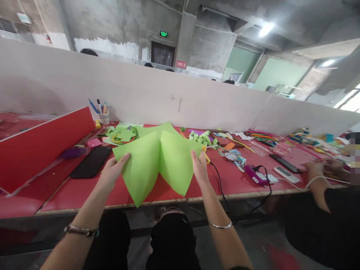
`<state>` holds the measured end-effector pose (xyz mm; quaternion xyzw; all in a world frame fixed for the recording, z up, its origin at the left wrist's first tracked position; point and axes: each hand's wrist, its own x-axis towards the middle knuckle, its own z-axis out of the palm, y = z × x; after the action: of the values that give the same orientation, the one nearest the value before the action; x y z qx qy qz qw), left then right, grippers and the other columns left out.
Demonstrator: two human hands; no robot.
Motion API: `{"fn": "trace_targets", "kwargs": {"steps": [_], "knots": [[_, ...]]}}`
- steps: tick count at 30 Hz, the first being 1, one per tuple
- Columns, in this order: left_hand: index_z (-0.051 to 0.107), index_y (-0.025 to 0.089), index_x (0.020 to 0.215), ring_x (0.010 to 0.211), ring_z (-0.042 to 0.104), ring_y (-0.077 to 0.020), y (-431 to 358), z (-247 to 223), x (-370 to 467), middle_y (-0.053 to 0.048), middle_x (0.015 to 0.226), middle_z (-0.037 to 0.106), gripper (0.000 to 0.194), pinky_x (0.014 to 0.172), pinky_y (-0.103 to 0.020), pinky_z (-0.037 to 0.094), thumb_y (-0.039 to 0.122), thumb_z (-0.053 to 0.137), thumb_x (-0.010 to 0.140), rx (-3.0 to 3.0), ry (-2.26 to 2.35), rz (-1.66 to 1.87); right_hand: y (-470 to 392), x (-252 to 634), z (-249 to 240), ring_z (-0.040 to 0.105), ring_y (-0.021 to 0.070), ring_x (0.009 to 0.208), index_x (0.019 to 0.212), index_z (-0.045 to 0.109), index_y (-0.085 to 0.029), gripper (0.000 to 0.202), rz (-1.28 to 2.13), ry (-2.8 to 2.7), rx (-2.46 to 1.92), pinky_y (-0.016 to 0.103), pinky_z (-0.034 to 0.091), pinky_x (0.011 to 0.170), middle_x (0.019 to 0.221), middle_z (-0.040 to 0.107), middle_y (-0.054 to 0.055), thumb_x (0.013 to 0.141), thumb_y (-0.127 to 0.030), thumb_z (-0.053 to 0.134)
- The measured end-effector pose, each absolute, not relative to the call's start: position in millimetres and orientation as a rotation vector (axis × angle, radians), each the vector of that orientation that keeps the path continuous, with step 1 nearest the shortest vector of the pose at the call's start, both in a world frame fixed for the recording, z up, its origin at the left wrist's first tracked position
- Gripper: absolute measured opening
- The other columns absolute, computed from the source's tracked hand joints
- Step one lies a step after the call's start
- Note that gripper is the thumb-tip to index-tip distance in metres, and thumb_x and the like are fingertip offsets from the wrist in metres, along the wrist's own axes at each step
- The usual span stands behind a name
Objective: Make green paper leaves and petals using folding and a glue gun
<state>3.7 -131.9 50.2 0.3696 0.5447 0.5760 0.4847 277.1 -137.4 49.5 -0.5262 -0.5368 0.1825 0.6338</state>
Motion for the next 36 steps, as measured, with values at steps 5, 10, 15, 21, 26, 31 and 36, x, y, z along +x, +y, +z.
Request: {"fn": "trace_targets", "kwargs": {"steps": [5,10,15,21,26,31,36], "knots": [[0.062,0.014,0.071,0.053,0.055,-0.0120,-128,50,6,0.000,0.062,0.064,0.031,0.046,-0.018,0.042,0.044,0.063,0.062,1.085,1.431,1.543,-150,281,38,0.060,0.0222,0.083,0.092,0.061,-0.013,0.042,0.665,-1.246,-1.233,0.031,0.047,0.071,0.091,0.066,0.009,0.076,-0.048,0.047],[0.060,0.014,0.065,0.044,0.046,-0.0094,-120,45,-5,0.003,0.053,0.057,0.039,0.039,-0.018,0.034,0.053,0.060,0.060,1.148,1.548,1.539,-150,287,33,0.058,0.0198,0.063,0.070,0.061,-0.012,0.041,0.450,-1.324,-1.361,0.028,0.044,0.060,0.065,0.063,0.006,0.078,-0.048,0.044],[0.057,0.014,0.060,0.040,0.043,-0.0088,-114,39,-18,0.003,0.048,0.053,0.042,0.036,-0.019,0.032,0.056,0.059,0.060,1.156,1.619,1.502,-149,291,32,0.059,0.0216,0.071,0.074,0.062,-0.011,0.041,0.347,-1.300,-1.407,0.029,0.044,0.063,0.068,0.064,0.008,0.078,-0.048,0.044],[0.064,0.017,0.089,0.076,0.063,-0.0211,-135,32,-25,-0.006,0.090,0.068,0.049,0.065,-0.027,0.051,0.045,0.073,0.050,1.270,1.261,1.167,-166,290,25,0.061,0.0238,0.082,0.088,0.063,-0.011,0.041,0.576,-1.289,-1.321,0.033,0.047,0.070,0.087,0.067,0.012,0.074,-0.047,0.049],[0.065,0.017,0.081,0.085,0.061,-0.0239,-147,11,-29,-0.007,0.093,0.068,0.042,0.074,-0.030,0.050,0.046,0.071,0.052,1.247,1.382,1.107,-180,292,4,0.060,0.0237,0.080,0.084,0.064,-0.011,0.035,0.779,-1.433,-1.306,0.033,0.045,0.070,0.085,0.067,0.011,0.072,-0.043,0.054],[0.063,0.015,0.081,0.070,0.061,-0.0216,-146,5,-24,-0.005,0.078,0.068,0.043,0.056,-0.026,0.047,0.053,0.057,0.063,1.273,1.689,1.259,-178,287,-3,0.049,0.0147,0.054,0.066,0.057,-0.012,0.038,0.564,-1.323,-1.407,0.024,0.037,0.051,0.059,0.058,0.003,0.077,-0.046,0.046],[0.062,0.014,0.079,0.061,0.056,-0.0186,-151,14,-17,-0.004,0.070,0.065,0.042,0.045,-0.022,0.038,0.053,0.048,0.070,1.477,1.882,1.294,-176,280,0,0.049,0.0145,0.058,0.073,0.057,-0.013,0.036,0.271,-1.191,-1.451,0.023,0.036,0.055,0.064,0.058,0.004,0.082,-0.044,0.040]]}}
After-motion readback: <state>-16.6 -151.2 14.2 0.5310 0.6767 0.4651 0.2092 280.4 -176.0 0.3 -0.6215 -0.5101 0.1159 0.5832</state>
